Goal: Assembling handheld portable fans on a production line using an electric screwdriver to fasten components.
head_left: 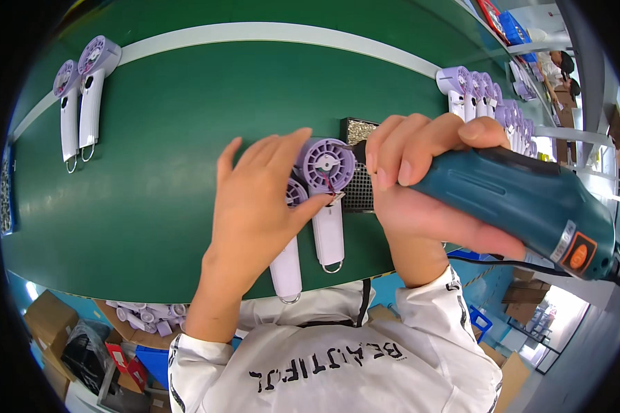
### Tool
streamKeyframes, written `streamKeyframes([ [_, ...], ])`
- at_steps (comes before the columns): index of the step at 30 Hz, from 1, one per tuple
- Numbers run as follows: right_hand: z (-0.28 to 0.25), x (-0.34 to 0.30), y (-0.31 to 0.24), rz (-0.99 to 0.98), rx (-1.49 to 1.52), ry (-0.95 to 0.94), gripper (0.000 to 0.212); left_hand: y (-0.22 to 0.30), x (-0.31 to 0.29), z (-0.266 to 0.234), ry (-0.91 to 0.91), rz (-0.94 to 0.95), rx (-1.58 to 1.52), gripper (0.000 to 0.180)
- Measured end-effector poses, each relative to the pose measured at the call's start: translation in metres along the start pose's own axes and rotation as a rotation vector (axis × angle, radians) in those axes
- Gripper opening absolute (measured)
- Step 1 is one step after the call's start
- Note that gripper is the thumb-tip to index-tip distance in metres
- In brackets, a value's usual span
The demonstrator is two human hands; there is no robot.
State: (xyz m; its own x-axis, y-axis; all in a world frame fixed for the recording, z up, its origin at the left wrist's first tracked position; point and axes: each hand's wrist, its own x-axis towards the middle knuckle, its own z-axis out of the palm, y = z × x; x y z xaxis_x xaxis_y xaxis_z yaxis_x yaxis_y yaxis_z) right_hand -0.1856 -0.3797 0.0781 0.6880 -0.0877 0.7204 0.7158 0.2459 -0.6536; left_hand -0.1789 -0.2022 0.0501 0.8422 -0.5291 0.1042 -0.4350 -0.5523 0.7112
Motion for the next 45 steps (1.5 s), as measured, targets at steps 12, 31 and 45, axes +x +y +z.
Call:
streamKeyframes([
  [12, 0.017, -0.002, 0.033, 0.447, -0.175, 0.335, 0.105, -0.002, 0.003, 0.008, -0.044, -0.025, -0.109, 0.055],
  [31, 0.02, -0.022, 0.036, 0.522, -0.194, 0.256, 0.111, 0.006, 0.013, 0.007, -0.141, -0.164, -0.148, 0.055],
  [45, -0.083, -0.061, -0.057, 0.043, -0.217, 0.619, 0.102, 0.021, 0.014, 0.012, -0.077, -0.113, -0.083, 0.055],
])
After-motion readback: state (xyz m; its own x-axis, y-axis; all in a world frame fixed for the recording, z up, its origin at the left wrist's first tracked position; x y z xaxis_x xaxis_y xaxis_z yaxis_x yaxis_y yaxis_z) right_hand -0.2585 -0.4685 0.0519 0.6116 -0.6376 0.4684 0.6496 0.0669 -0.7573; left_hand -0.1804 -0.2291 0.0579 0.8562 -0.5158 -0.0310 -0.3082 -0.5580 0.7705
